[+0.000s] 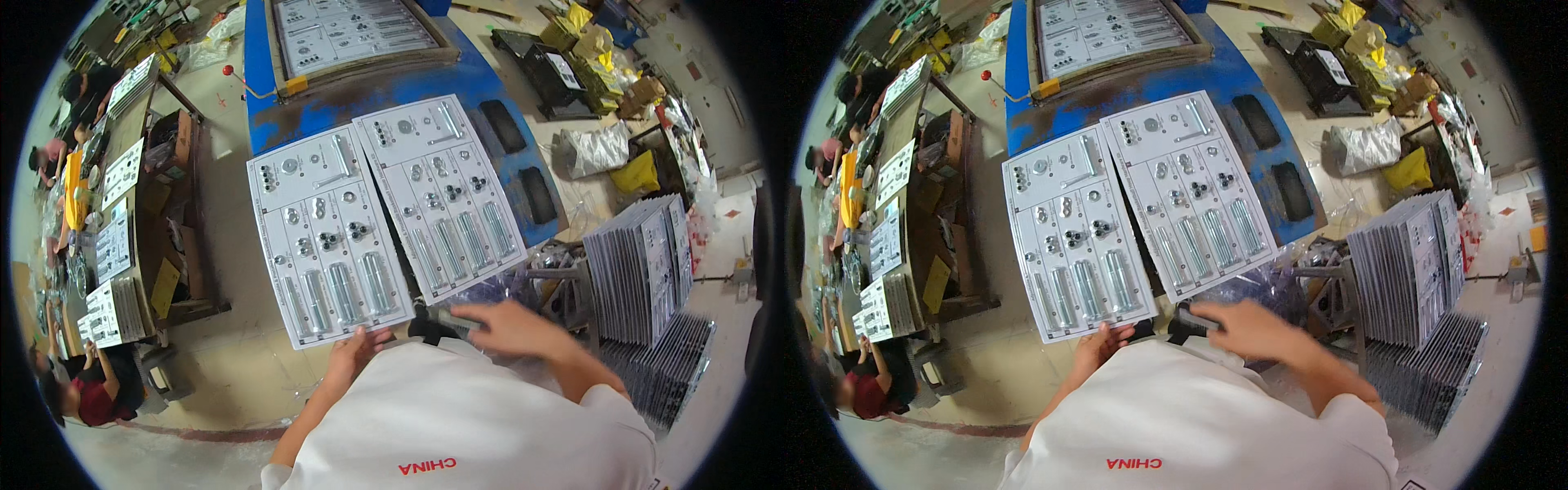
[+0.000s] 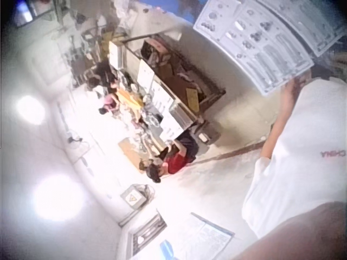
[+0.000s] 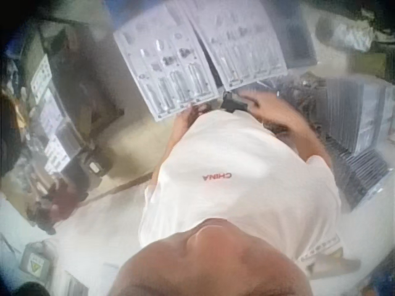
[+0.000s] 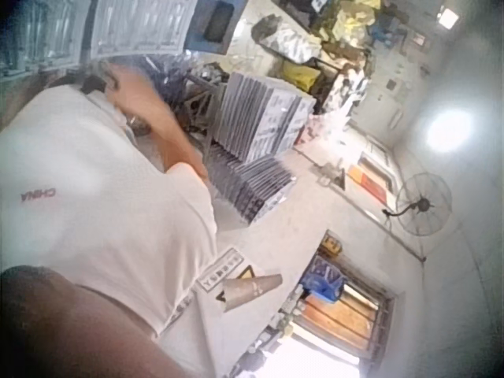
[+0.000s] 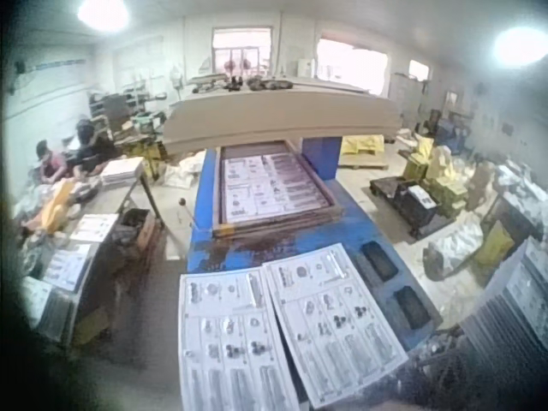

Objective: The person repeatedly places blister-packed kitchen utensil sets onto a blue heat-sealing machine, closes the lid, presses a button to seal, then removes and stacks the sealed packages. The cycle continues with multiple identical sets throughout the clip.

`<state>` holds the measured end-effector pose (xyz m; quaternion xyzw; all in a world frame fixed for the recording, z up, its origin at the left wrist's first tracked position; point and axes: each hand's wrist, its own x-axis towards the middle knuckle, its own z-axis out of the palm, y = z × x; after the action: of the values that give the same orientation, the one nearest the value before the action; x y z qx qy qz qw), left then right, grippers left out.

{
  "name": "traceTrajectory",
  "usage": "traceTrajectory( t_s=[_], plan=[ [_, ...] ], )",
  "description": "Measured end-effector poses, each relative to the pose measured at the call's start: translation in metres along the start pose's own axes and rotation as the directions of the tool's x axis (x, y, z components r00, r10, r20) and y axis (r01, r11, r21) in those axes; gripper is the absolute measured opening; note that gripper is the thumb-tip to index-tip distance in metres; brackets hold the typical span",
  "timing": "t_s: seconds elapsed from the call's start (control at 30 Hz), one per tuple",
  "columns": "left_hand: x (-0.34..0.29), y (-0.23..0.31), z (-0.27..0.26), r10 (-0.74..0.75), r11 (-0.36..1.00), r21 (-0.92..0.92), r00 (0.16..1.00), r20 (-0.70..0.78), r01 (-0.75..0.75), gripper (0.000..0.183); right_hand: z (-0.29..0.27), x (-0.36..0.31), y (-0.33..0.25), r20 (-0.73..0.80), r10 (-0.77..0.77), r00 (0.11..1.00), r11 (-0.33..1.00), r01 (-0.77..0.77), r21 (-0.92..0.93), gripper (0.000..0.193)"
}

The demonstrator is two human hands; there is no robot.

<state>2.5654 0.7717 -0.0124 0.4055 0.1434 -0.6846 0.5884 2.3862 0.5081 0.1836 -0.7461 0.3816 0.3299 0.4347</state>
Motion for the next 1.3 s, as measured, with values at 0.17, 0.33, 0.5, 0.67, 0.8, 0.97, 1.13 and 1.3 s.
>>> traceTrajectory(
  t_s=[0.17, 0.33, 0.5, 0.67, 0.8, 0.97, 1.13, 1.3],
  plan=[
    [-0.049, 0.055, -0.121, 0.116, 0.923, 0.385, 0.972, -0.205, -0.029, 0.026, -0.048, 0.1, -0.01, -0.428, -0.205, 0.88, 0.955, 0.275, 0.109, 0.029],
    [-0.026, 0.171, -0.233, 0.431, 0.849, 0.459, 0.846, -0.315, -0.262, 0.044, -0.008, 0.269, -0.113, -0.832, -0.266, 0.486, 0.831, 0.553, 0.058, 0.036],
    [0.02, 0.255, -0.235, 0.595, 0.76, 0.573, 0.684, -0.422, -0.308, 0.052, -0.006, 0.302, -0.144, -0.665, -0.216, 0.715, 0.853, 0.47, 0.228, 0.04],
    [0.105, 0.373, -0.15, 0.708, 0.52, 0.641, 0.705, 0.047, -0.565, 0.049, -0.015, 0.215, -0.076, -0.778, -0.04, 0.628, 0.797, 0.489, 0.354, 0.046],
    [0.211, 0.425, 0.012, 0.706, 0.132, 0.756, 0.596, 0.382, -0.641, 0.028, 0.025, 0.131, -0.002, -0.848, 0.278, 0.451, 0.739, 0.464, 0.489, 0.046],
    [0.322, 0.365, 0.206, 0.452, -0.444, 0.687, 0.519, 0.726, -0.575, 0.019, 0.057, 0.1, 0.05, -0.581, 0.625, 0.522, 0.241, 0.578, 0.779, 0.036],
    [0.359, 0.334, 0.224, 0.462, -0.538, 0.735, 0.585, 0.667, -0.413, 0.024, 0.079, 0.11, 0.07, -0.575, 0.606, 0.55, 0.278, 0.53, 0.801, 0.035],
    [0.386, 0.361, 0.202, 0.296, -0.48, 0.636, 0.572, 0.765, -0.604, 0.019, 0.091, 0.127, 0.086, -0.512, 0.527, 0.678, 0.175, 0.503, 0.846, 0.035]
  ],
)
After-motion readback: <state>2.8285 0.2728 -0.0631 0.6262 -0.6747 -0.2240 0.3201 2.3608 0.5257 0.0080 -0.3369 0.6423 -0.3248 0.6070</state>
